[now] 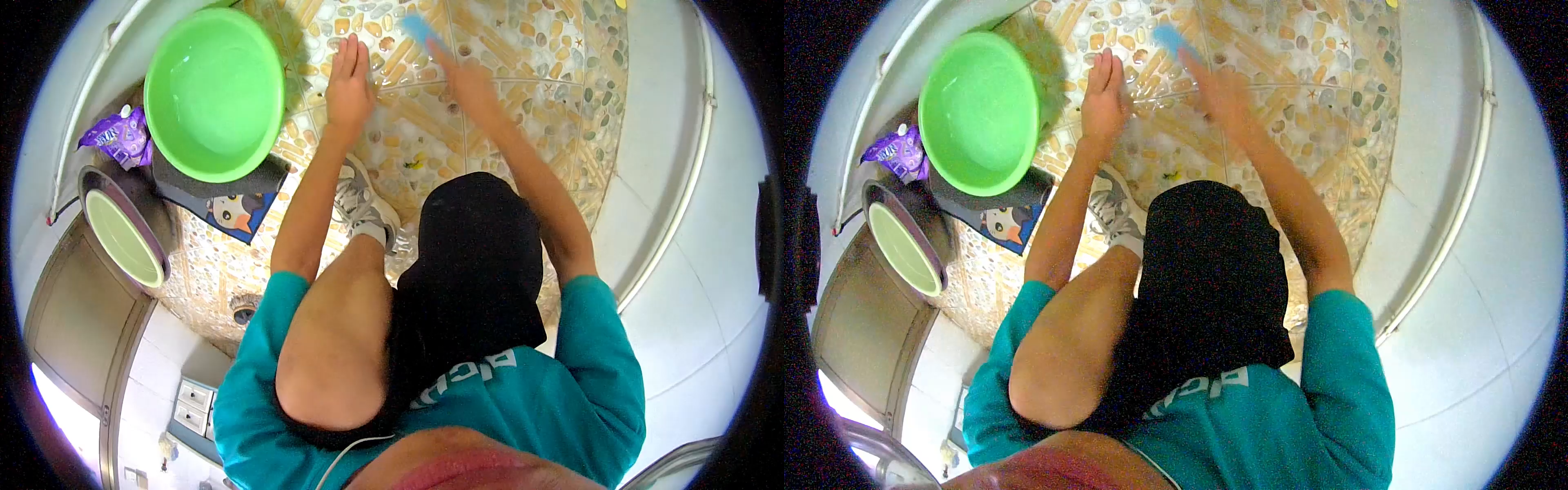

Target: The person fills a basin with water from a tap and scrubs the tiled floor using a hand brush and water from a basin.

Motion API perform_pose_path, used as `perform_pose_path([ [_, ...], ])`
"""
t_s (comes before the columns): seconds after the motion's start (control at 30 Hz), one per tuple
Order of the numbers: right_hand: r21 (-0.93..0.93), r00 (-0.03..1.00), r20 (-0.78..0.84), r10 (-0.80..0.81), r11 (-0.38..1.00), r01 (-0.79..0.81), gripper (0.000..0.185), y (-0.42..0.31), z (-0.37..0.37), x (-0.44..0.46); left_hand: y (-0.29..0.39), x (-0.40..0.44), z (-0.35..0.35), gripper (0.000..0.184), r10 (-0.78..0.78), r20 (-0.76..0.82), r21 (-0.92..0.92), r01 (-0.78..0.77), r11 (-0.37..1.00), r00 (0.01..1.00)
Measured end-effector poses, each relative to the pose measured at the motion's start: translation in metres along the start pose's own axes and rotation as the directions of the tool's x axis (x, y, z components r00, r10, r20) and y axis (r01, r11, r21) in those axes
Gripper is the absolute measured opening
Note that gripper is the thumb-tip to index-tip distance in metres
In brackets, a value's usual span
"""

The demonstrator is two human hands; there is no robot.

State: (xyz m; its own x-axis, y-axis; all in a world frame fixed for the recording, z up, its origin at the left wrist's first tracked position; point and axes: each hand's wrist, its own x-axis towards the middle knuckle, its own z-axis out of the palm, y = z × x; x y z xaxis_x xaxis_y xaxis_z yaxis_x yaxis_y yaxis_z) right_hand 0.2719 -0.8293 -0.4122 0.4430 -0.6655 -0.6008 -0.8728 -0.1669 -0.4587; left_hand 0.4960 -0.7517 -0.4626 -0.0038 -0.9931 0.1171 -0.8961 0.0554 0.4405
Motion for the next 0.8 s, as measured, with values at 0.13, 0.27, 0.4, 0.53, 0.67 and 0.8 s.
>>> perform_pose_path([
  [0.13, -0.015, 0.963, -0.268, -0.005, 1.0, 0.001, 0.077, 0.016, 0.031, 0.029, -0.005, 0.0, -0.004, 0.061, 0.024, 0.015, -0.005, -0.024, 1.0, 1.0],
  [0.27, -0.086, 0.997, -0.074, -0.031, 0.996, 0.025, 0.085, 0.045, 0.09, -0.057, -0.006, 0.002, 0.003, 0.061, 0.001, -0.005, -0.006, -0.001, 1.0, 1.0],
  [0.4, -0.244, 0.999, -0.033, 0.028, 0.969, -0.035, 0.085, 0.017, 0.042, -0.031, -0.004, -0.001, 0.008, 0.059, -0.006, -0.039, 0.033, 0.007, 0.999, 0.999],
  [0.53, -0.026, 0.944, -0.315, -0.098, 0.995, 0.094, 0.083, 0.022, 0.017, 0.028, -0.007, -0.001, 0.006, 0.056, 0.022, -0.068, 0.017, -0.021, 1.0, 0.997],
  [0.67, 0.152, 0.992, -0.112, 0.062, 0.987, -0.044, 0.083, 0.038, 0.059, -0.029, -0.008, 0.0, 0.004, 0.054, 0.016, -0.049, -0.018, -0.017, 1.0, 0.999],
  [0.8, -0.28, 0.852, -0.488, -0.188, 0.959, 0.051, 0.082, 0.045, 0.089, -0.055, -0.01, 0.003, 0.005, 0.055, 0.021, -0.044, 0.001, -0.021, 1.0, 0.999],
])
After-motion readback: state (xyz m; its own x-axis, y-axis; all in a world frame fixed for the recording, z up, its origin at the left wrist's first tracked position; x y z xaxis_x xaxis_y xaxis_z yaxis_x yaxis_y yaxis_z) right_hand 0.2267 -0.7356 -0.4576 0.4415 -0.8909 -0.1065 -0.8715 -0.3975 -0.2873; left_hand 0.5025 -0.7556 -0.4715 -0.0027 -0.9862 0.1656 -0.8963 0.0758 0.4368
